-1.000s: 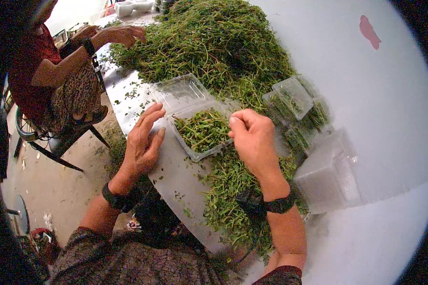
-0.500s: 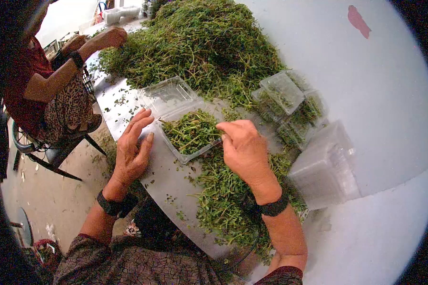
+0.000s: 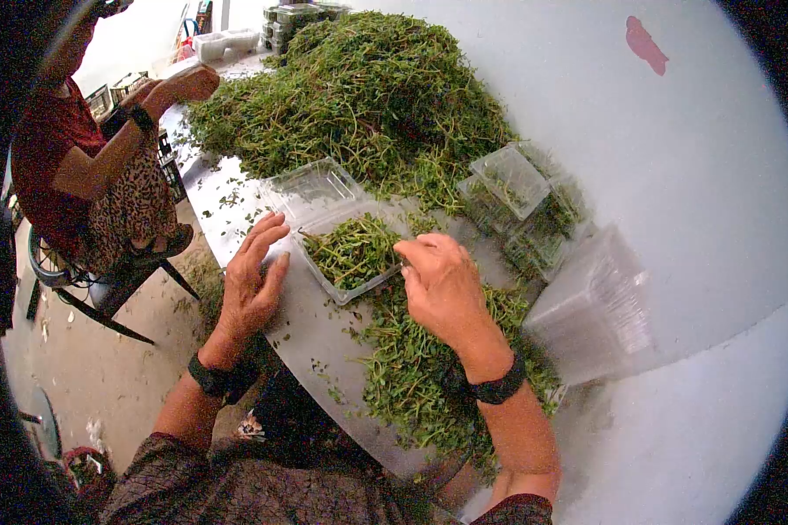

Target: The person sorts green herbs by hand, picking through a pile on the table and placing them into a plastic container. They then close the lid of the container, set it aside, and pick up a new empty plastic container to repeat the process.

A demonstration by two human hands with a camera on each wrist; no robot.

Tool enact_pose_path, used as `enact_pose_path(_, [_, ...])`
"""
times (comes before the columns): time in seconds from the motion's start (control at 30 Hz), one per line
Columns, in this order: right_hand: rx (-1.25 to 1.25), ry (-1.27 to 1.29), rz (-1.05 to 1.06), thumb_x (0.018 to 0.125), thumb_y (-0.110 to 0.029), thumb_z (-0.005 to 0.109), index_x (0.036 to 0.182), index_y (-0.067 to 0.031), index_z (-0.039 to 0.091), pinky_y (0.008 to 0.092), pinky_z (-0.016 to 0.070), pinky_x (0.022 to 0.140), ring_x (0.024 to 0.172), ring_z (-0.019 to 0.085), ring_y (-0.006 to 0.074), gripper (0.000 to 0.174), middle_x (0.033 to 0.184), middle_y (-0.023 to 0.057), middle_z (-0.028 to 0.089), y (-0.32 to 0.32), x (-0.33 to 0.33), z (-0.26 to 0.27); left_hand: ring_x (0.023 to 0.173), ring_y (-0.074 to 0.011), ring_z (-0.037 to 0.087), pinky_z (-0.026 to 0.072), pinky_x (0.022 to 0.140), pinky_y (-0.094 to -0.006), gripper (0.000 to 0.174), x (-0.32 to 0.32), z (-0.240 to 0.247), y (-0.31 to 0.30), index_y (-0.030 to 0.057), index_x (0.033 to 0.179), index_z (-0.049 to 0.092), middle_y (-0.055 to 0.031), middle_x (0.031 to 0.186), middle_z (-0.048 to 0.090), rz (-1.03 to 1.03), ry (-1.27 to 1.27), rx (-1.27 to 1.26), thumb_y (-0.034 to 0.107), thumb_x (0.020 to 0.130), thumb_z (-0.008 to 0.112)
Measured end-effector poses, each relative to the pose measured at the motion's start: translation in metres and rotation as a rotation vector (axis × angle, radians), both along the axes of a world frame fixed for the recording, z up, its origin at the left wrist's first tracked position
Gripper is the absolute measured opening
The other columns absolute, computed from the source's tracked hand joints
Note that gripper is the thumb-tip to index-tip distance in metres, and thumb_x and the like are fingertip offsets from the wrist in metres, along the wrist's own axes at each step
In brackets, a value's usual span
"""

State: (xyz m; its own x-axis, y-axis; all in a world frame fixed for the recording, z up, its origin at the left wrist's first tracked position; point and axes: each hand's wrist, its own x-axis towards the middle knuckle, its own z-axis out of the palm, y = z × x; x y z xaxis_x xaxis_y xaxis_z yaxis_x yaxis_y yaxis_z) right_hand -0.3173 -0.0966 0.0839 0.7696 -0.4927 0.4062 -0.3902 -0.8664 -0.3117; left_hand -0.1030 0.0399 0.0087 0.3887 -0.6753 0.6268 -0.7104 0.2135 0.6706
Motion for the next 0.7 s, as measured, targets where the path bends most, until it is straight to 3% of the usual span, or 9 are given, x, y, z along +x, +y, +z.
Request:
enact_pose_path(0.07, [-0.067,0.011,0.030,0.076,-0.004,0.061,0.100,-0.0023,0.064,0.0432,0.0429,0.093,0.106,0.056,0.0336,0.024,0.102,0.0172,0.063,0.006,-0.001,0.000,0.132,-0.0323,0.040,0.0316,0.108,-0.0397,0.033,-0.001,-0.001,0.000,0.0019,0.119,0.055,-0.0167,0.134,0.050,0.007,0.024,0.024,0.004,0.086,0.053])
enact_pose_path(0.2, [-0.082,0.050,0.088,0.074,-0.004,0.061,0.099,-0.0026,0.064,0.0421,0.0414,0.095,0.109,0.054,0.0331,0.025,0.102,0.0169,0.064,0.007,-0.001,-0.006,0.133,-0.0327,0.038,0.0296,0.109,-0.0411,0.036,-0.001,-0.001,0.001,0.0028,0.121,0.055,-0.0160,0.134,0.050,-0.019,0.032,0.018,0.004,0.085,0.055])
enact_pose_path(0.27, [-0.129,0.039,0.128,0.073,0.001,0.061,0.098,-0.0013,0.064,0.0432,0.0433,0.095,0.110,0.055,0.0342,0.025,0.097,0.0139,0.066,0.009,-0.001,-0.006,0.135,-0.0332,0.034,0.0272,0.111,-0.0433,0.041,-0.001,0.001,0.000,0.0042,0.123,0.054,-0.0141,0.136,0.050,-0.065,-0.092,0.037,0.003,0.082,0.057])
enact_pose_path(0.4, [-0.176,0.019,0.145,0.070,-0.001,0.061,0.093,-0.0012,0.063,0.0426,0.0415,0.095,0.108,0.054,0.0333,0.023,0.096,0.0163,0.063,0.010,0.001,-0.013,0.134,-0.0344,0.036,0.0262,0.111,-0.0451,0.044,0.001,0.003,-0.001,0.0055,0.122,0.054,-0.0120,0.132,0.053,-0.131,-0.270,0.062,0.002,0.078,0.058])
enact_pose_path(0.47, [-0.178,0.009,0.156,0.071,-0.001,0.060,0.088,-0.0004,0.062,0.0428,0.0417,0.094,0.106,0.054,0.0340,0.018,0.093,0.0168,0.062,0.012,0.002,-0.015,0.125,-0.0366,0.043,0.0274,0.109,-0.0525,0.041,0.002,0.001,-0.002,0.0079,0.117,0.056,-0.0123,0.121,0.057,-0.153,-0.230,0.016,0.004,0.076,0.062])
enact_pose_path(0.7, [-0.108,0.085,0.181,0.073,0.000,0.058,0.086,0.0003,0.061,0.0416,0.0425,0.092,0.104,0.055,0.0338,0.013,0.096,0.0170,0.061,0.034,-0.010,-0.002,0.109,-0.0318,0.053,0.0272,0.109,-0.0526,0.036,0.002,0.004,0.008,0.0083,0.109,0.061,-0.0095,0.105,0.063,-0.260,-0.250,-0.074,0.004,0.074,0.063])
